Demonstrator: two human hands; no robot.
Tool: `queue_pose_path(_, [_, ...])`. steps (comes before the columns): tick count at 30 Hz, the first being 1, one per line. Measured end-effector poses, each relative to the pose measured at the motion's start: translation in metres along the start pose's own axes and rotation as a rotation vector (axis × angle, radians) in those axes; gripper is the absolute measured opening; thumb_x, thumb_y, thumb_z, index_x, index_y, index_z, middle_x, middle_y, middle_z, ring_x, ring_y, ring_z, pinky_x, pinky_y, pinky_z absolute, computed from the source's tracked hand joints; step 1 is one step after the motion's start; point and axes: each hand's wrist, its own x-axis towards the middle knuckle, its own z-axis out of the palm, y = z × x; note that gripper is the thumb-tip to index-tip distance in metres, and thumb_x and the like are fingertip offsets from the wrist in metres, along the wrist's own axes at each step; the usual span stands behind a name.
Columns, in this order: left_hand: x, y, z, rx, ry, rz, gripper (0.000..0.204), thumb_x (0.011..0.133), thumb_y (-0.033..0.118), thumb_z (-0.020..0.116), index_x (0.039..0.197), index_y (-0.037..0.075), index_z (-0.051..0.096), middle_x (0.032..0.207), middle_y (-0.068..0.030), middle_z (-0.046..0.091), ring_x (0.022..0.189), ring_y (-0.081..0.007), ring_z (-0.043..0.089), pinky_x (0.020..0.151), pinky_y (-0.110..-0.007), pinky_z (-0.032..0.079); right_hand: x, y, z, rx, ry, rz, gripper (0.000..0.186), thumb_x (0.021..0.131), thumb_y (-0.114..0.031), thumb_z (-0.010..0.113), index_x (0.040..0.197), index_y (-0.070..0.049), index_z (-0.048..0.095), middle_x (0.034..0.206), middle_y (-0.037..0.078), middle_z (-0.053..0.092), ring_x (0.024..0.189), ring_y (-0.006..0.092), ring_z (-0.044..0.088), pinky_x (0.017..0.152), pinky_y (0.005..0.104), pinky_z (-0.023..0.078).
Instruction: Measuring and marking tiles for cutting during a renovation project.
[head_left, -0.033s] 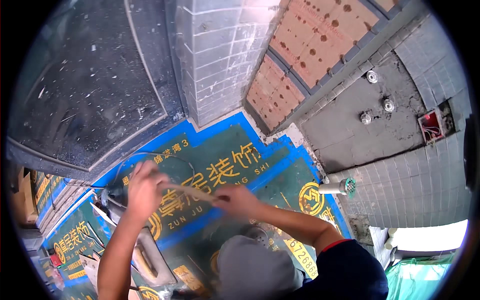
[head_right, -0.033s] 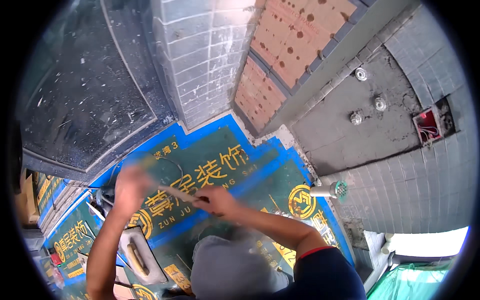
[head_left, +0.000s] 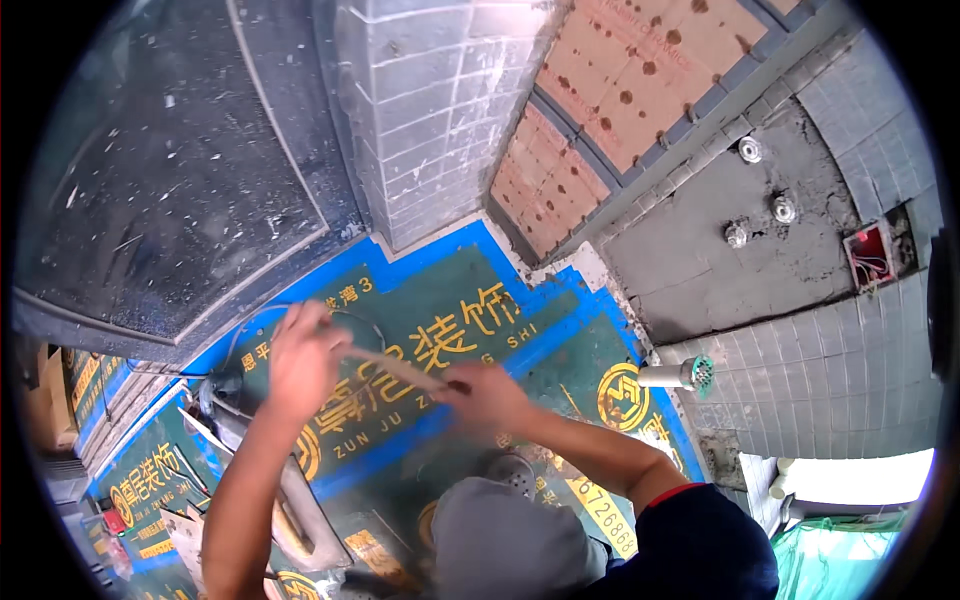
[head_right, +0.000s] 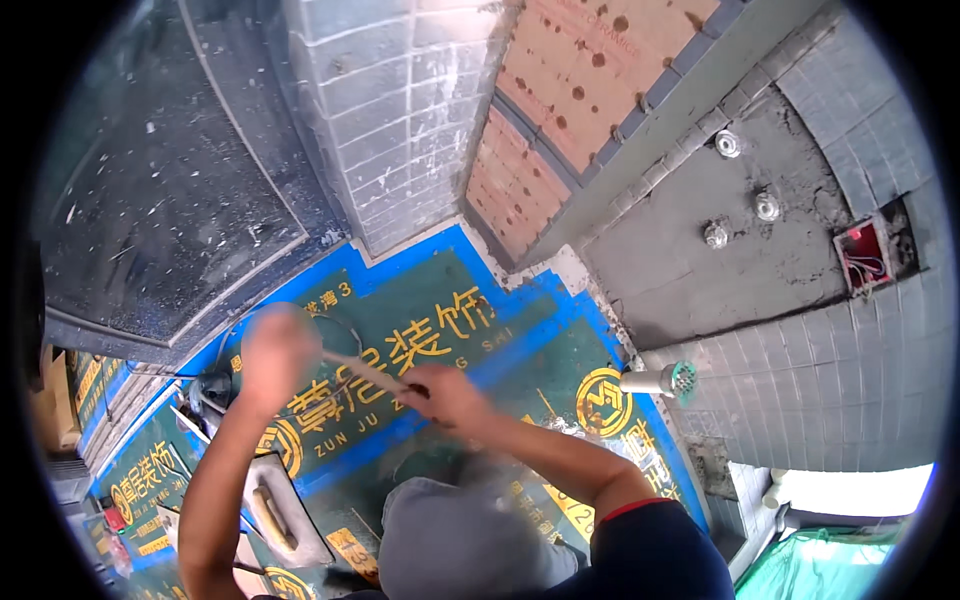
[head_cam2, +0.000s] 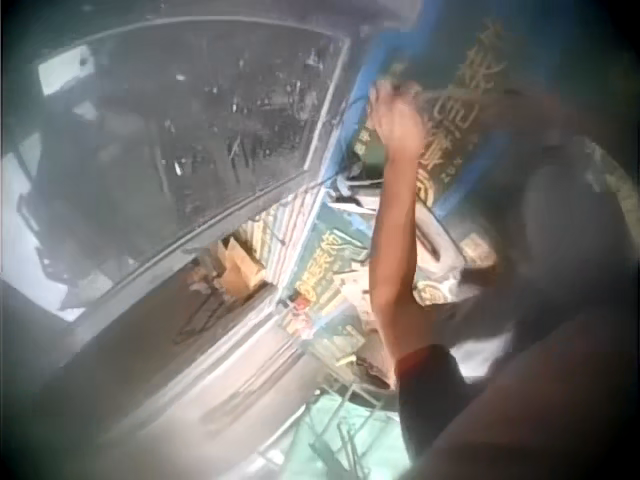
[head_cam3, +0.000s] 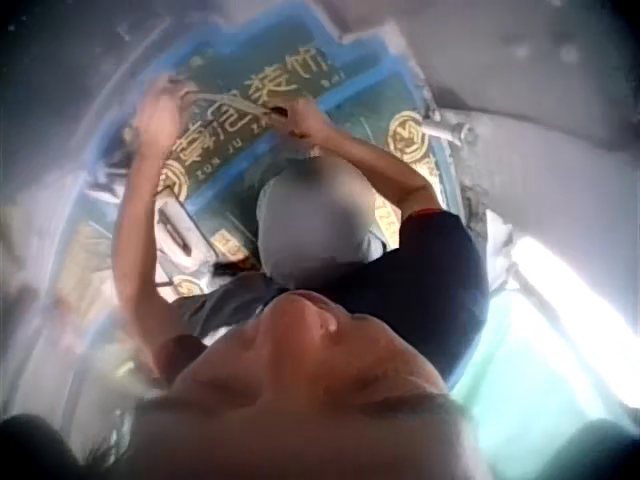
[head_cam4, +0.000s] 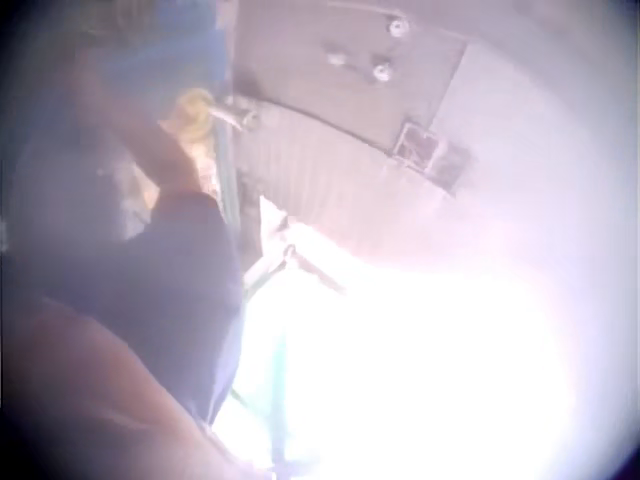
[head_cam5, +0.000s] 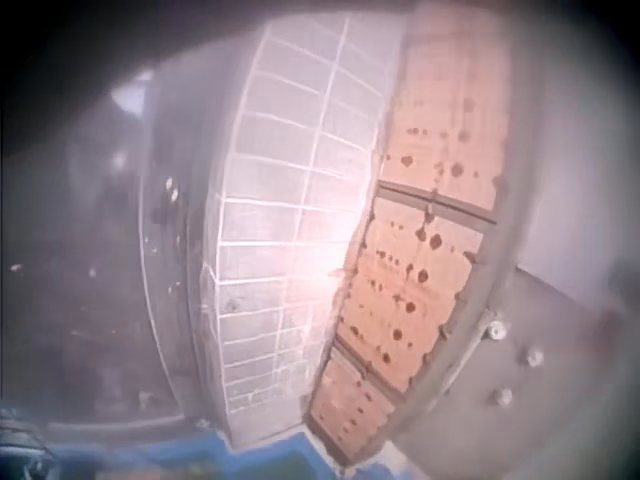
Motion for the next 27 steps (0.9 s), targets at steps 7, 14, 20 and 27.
queue_pose_path(7, [0.13, 0.05, 0.161, 0.044, -0.168, -0.046, 0.008, 0.076, 0.011, 0.073, 0.085, 0.012, 0.075, 0.086, -0.0106, 0.067, 0.09, -0.0322, 0.069, 0.072, -0.043, 0.057, 0.0, 0.103, -0.045, -0.166, 0.537, 0.198, 0.021, 0.092, -0.021, 0.077, 0.096, -0.002, 0.072, 0.085, 0.014, 0.071, 0.073, 0.0248, 0.071, 0.068, 0.0356, 0.055])
queue_pose_path(14, [0.194, 0.046, 0.259, -0.113, -0.23, -0.189, 0.011, 0.078, 0.006, 0.067, 0.089, 0.005, 0.071, 0.09, -0.0207, 0.071, 0.083, -0.0411, 0.07, 0.073, -0.051, 0.057, 0.043, 0.182, -0.06, -0.126, 0.753, 0.288, 0.019, 0.092, -0.019, 0.078, 0.097, -0.002, 0.072, 0.08, 0.013, 0.074, 0.069, 0.0204, 0.072, 0.066, 0.0332, 0.056])
queue_pose_path(20, [0.225, 0.034, 0.315, -0.221, -0.139, -0.169, 0.019, 0.085, 0.006, 0.066, 0.104, 0.006, 0.069, 0.103, -0.0219, 0.069, 0.096, -0.0444, 0.066, 0.082, -0.053, 0.055, 0.074, 0.221, -0.065, -0.087, 0.885, 0.394, 0.018, 0.092, -0.018, 0.079, 0.097, -0.001, 0.072, 0.076, 0.009, 0.073, 0.064, 0.0127, 0.067, 0.061, 0.0294, 0.052])
queue_pose_path(27, [0.238, 0.03, 0.339, -0.417, 0.037, -0.197, 0.027, 0.085, 0.006, 0.064, 0.111, 0.005, 0.071, 0.106, -0.0189, 0.071, 0.095, -0.041, 0.069, 0.084, -0.05, 0.057, 0.089, 0.237, -0.057, -0.024, 0.972, 0.409, 0.016, 0.092, -0.012, 0.08, 0.094, 0.001, 0.071, 0.077, 0.004, 0.073, 0.067, 0.0061, 0.064, 0.059, 0.0227, 0.048])
